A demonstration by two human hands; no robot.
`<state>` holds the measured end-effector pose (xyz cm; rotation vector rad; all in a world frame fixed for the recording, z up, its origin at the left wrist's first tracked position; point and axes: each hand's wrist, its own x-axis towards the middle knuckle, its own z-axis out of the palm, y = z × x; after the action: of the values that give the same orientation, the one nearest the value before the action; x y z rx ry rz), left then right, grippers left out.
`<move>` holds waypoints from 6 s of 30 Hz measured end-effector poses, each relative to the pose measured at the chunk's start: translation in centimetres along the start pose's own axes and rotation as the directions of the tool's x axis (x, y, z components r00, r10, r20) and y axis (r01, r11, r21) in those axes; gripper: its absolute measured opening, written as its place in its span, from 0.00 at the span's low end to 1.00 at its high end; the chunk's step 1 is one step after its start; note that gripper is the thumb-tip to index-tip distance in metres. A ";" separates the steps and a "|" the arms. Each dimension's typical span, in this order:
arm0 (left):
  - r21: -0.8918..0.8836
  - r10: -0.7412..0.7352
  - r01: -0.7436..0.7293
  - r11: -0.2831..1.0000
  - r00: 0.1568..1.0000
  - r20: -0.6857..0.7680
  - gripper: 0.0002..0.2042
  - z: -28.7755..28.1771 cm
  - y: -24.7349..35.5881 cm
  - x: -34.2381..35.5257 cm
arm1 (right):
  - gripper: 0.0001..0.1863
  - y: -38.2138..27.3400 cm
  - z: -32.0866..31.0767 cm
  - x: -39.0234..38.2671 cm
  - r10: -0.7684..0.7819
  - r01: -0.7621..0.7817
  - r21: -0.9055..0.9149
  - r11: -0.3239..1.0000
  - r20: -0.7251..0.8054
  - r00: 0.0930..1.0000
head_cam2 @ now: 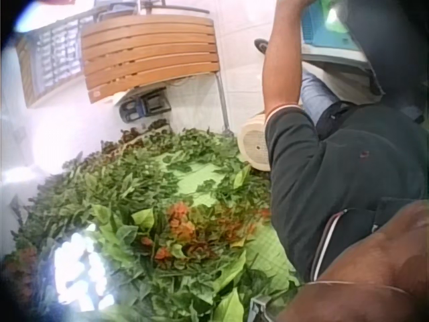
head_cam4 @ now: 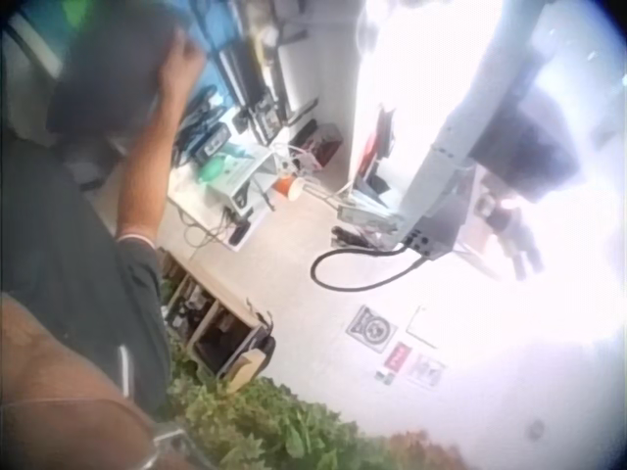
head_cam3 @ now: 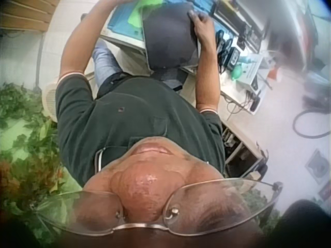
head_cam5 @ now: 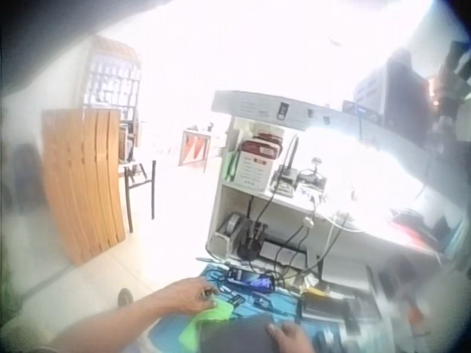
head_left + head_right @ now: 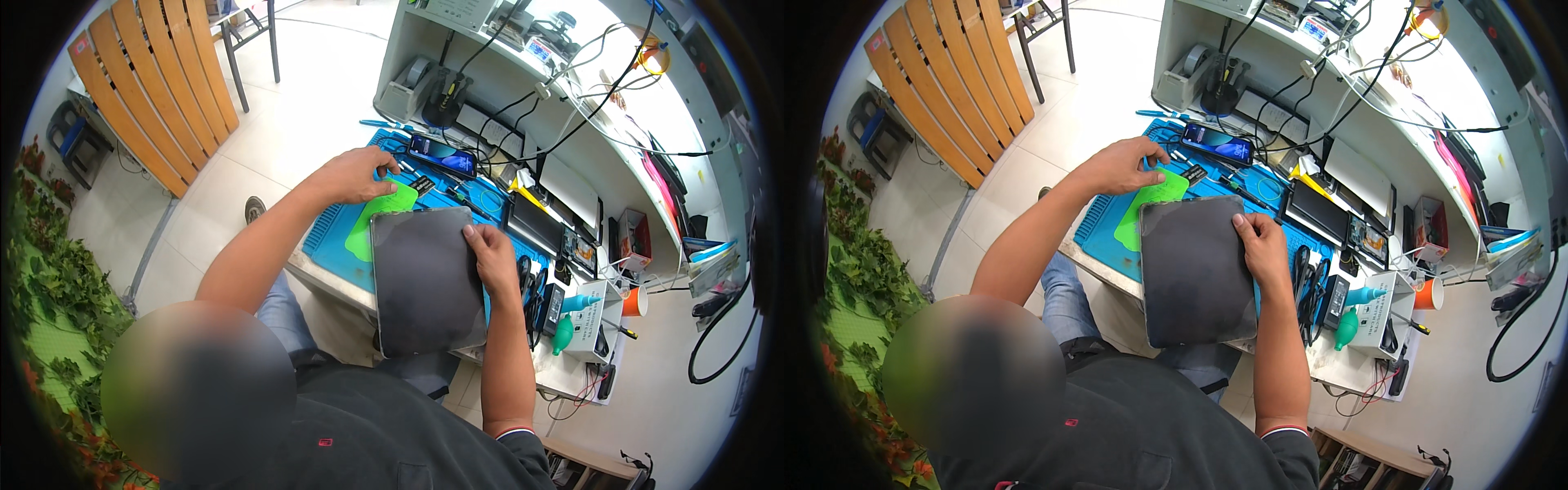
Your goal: The person uses a thin green plastic tool to pry the screen assembly away from the tablet housing, working around the edges to release the adhesive.
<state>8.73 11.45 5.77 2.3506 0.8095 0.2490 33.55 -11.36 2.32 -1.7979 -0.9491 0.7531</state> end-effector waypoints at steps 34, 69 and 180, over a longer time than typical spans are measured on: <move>0.297 -0.031 -0.085 0.951 0.931 0.364 0.46 -2.5 1.6 1.6 | 0.19 1.5 0.0 0.2 -0.046 0.045 -0.023 0.999 -0.005 0.999; -0.134 -0.237 0.265 0.955 0.951 0.197 0.16 -1.3 -0.4 -8.6 | 0.18 2.4 0.5 1.1 -0.096 0.096 -0.015 0.995 -0.028 0.995; -0.446 -0.388 0.359 0.820 0.921 0.030 0.12 3.4 -0.5 -6.1 | 0.15 1.3 1.0 0.3 -0.190 0.176 -0.124 0.977 -0.107 0.976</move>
<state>4.81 6.35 2.97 1.7212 1.0972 0.3031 33.27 -11.02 0.78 -1.8022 -1.0797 0.4798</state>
